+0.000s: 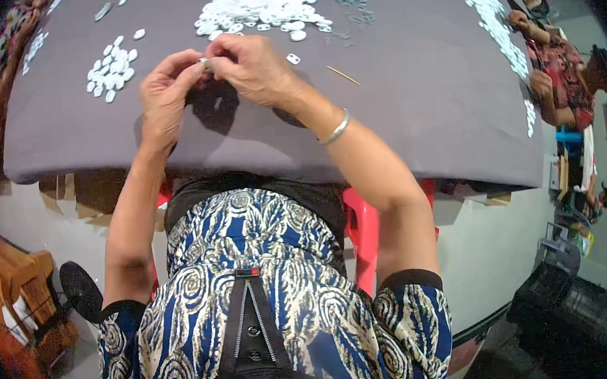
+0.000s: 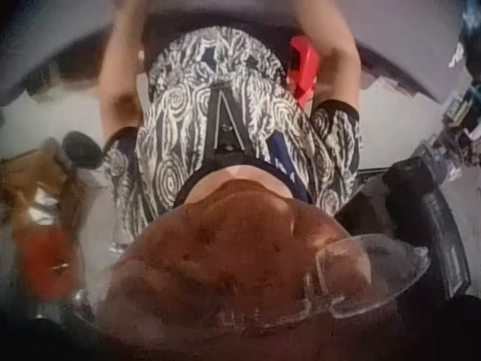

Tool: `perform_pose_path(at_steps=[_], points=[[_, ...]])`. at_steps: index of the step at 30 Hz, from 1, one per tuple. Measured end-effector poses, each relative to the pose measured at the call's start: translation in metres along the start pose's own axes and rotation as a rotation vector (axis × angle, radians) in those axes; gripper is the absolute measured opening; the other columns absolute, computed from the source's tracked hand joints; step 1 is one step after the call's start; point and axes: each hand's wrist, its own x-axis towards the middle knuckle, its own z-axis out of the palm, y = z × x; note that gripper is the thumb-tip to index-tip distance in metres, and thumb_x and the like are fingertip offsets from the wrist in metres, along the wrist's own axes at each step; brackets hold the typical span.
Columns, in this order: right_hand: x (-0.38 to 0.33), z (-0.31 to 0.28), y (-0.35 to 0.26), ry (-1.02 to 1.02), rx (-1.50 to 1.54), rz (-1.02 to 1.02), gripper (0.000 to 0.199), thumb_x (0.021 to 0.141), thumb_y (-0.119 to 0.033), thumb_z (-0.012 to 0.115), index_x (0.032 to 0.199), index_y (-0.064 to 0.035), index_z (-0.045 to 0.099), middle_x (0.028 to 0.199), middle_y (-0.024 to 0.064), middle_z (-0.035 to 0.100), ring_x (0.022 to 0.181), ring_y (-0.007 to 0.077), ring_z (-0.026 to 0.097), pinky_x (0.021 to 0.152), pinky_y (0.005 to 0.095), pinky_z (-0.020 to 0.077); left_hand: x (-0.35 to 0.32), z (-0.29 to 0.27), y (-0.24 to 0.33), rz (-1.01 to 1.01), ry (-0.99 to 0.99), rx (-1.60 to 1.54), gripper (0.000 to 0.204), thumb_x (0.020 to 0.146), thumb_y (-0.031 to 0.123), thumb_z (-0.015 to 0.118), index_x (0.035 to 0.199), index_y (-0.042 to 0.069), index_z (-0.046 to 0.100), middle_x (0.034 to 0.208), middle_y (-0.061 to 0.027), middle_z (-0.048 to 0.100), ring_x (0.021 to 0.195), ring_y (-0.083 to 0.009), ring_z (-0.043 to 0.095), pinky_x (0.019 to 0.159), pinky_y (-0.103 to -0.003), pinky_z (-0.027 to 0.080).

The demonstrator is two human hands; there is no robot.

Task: Assembling small white plastic components by hand at a table.

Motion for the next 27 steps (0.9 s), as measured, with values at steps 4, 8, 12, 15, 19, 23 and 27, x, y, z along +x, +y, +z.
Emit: perform_pose_path(at_steps=[4,8,12,15,19,23,27], points=[[0.000,-0.010,-0.003,0.002,-0.154,-0.020,0.013,0.085,-0.012,0.058,0.087,-0.0001,0.061,0.069,0.0049,0.059,0.064,0.0077,0.053,0.059,0.0247,0.0455,0.001,0.003,-0.002,0.016,-0.041,-0.030,0.017,0.086,0.003,0.061,0.103,0.000,0.062,0.088,-0.0023,0.063,0.074,-0.0070,0.056,0.065,-0.020,0.046],[0.003,-0.046,-0.008,0.133,-0.223,0.060,0.010,0.084,-0.010,0.061,0.084,-0.0008,0.061,0.070,-0.0023,0.056,0.065,0.0030,0.047,0.055,0.0202,0.0385,0.001,0.003,-0.005,-0.010,0.017,-0.098,0.011,0.085,0.004,0.061,0.096,0.003,0.064,0.081,0.0012,0.061,0.067,-0.0047,0.054,0.057,-0.018,0.043],[-0.013,-0.106,-0.002,0.244,-0.352,0.163,0.010,0.083,-0.011,0.062,0.085,-0.0007,0.063,0.068,-0.0041,0.054,0.060,0.0035,0.043,0.052,0.0201,0.0347,0.003,0.005,-0.008,-0.026,0.048,-0.095,0.010,0.085,0.006,0.062,0.094,0.005,0.064,0.080,0.0024,0.060,0.065,-0.0036,0.052,0.055,-0.017,0.041],[-0.032,-0.138,0.012,0.270,-0.425,0.228,0.012,0.082,-0.012,0.063,0.084,-0.0001,0.063,0.067,-0.0048,0.052,0.060,0.0034,0.042,0.052,0.0201,0.0335,0.003,0.007,-0.012,-0.004,0.048,-0.075,0.009,0.085,0.006,0.062,0.094,0.005,0.064,0.079,0.0028,0.060,0.066,-0.0036,0.053,0.055,-0.017,0.041],[-0.044,-0.144,0.018,0.283,-0.521,0.315,0.014,0.078,-0.015,0.063,0.083,-0.0014,0.064,0.063,0.0025,0.057,0.060,0.0086,0.050,0.056,0.0255,0.0420,0.004,0.005,-0.012,0.003,0.058,-0.072,0.010,0.085,0.006,0.062,0.094,0.005,0.065,0.080,0.0027,0.061,0.066,-0.0035,0.053,0.055,-0.017,0.041],[-0.042,-0.131,0.025,0.226,-0.535,0.187,0.016,0.077,-0.017,0.064,0.083,-0.0025,0.064,0.068,0.0091,0.062,0.064,0.0195,0.059,0.061,0.0329,0.0454,0.002,0.006,-0.012,0.003,0.060,-0.064,0.010,0.085,0.007,0.062,0.095,0.005,0.065,0.081,0.0025,0.061,0.067,-0.0035,0.053,0.055,-0.017,0.042],[-0.035,-0.118,0.020,0.177,-0.783,0.243,0.018,0.077,-0.017,0.063,0.082,-0.0005,0.062,0.070,0.0147,0.061,0.067,0.0278,0.060,0.062,0.0364,0.0461,0.000,0.007,-0.012,0.006,0.056,-0.041,0.011,0.085,0.007,0.063,0.095,0.005,0.064,0.081,0.0019,0.061,0.068,-0.0039,0.054,0.056,-0.017,0.043]])
